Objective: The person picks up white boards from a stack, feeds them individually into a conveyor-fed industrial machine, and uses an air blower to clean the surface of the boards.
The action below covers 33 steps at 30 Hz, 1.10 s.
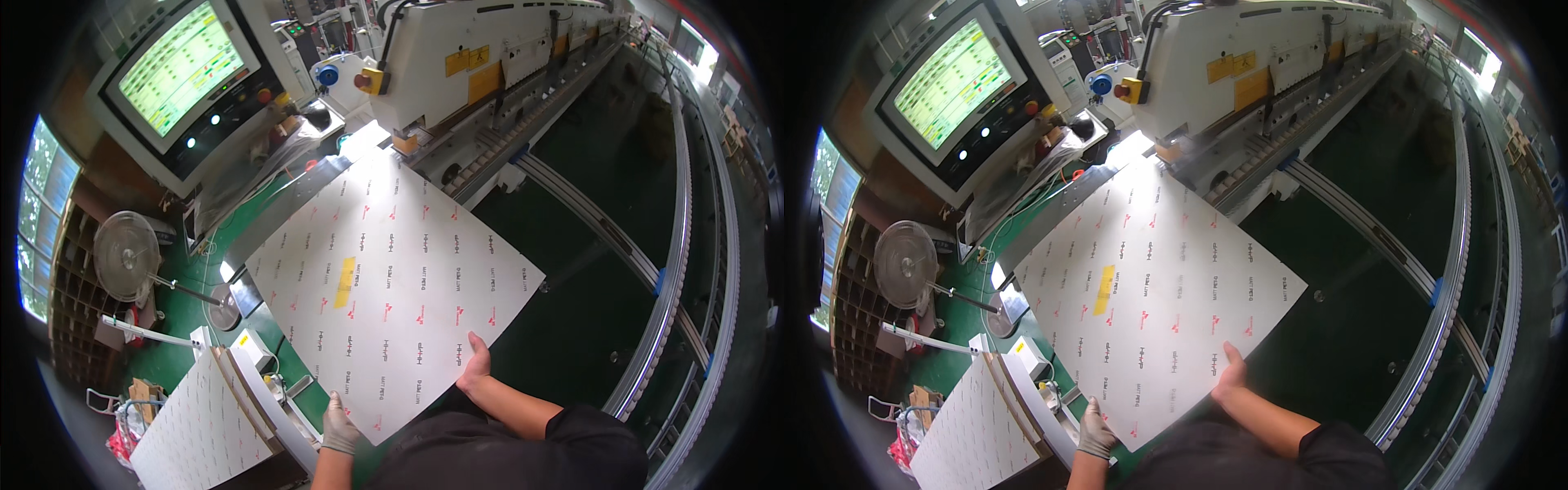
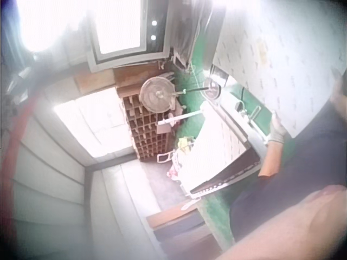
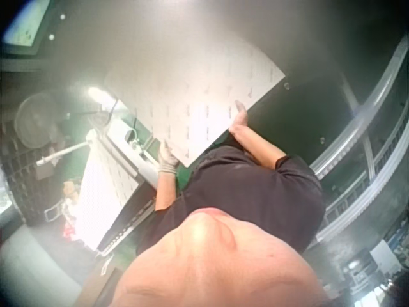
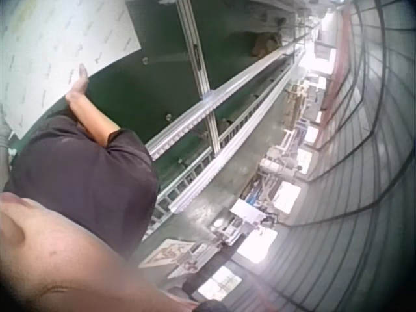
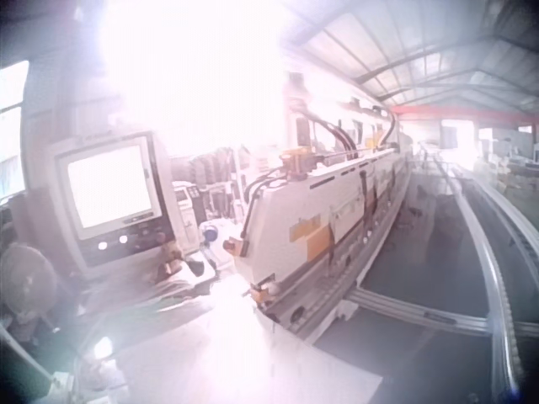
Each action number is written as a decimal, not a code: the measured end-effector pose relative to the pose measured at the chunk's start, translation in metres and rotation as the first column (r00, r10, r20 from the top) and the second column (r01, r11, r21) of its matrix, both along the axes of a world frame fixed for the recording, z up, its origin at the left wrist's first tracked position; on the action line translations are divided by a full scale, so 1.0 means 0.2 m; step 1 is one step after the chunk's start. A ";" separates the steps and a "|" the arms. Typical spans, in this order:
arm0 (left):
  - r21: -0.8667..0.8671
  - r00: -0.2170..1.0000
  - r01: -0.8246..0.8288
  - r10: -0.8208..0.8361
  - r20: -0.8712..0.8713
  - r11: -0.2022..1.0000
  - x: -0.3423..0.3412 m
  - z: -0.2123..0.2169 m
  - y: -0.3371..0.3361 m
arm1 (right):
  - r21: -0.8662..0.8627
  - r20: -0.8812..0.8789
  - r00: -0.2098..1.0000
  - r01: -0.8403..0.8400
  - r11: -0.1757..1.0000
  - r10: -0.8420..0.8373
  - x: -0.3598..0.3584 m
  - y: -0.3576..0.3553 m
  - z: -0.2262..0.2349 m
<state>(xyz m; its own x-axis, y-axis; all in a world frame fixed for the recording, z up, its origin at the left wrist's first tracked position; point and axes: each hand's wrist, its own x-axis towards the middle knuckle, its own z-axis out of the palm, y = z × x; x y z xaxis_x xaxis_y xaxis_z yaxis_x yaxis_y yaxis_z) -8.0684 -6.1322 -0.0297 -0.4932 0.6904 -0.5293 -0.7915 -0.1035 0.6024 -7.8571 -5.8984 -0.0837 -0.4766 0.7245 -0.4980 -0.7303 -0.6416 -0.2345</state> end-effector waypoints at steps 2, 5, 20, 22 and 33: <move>-0.026 1.000 -0.015 0.015 -0.002 1.000 -0.05 -0.02 -0.06 | -0.070 -0.061 0.998 0.016 0.997 -0.021 -0.01 -0.03 0.10; -0.066 0.999 0.002 0.001 0.044 0.998 -0.06 0.06 -0.01 | -0.103 -0.061 0.997 0.034 0.994 -0.040 -0.02 -0.03 0.14; 0.189 0.964 0.229 -0.194 -0.183 0.955 -0.34 -0.18 -0.15 | 0.054 0.027 0.980 0.195 0.979 -0.196 -0.21 -0.55 0.13; -0.117 0.990 0.096 -0.107 -0.094 0.988 -0.34 0.01 -0.16 | 0.097 0.210 0.960 0.165 0.981 -0.182 -0.29 -0.75 0.13; -0.043 0.776 -0.628 0.629 0.045 0.777 -1.10 -0.68 -2.19 | 0.301 0.236 0.954 0.107 0.947 -0.183 -0.40 -0.40 0.41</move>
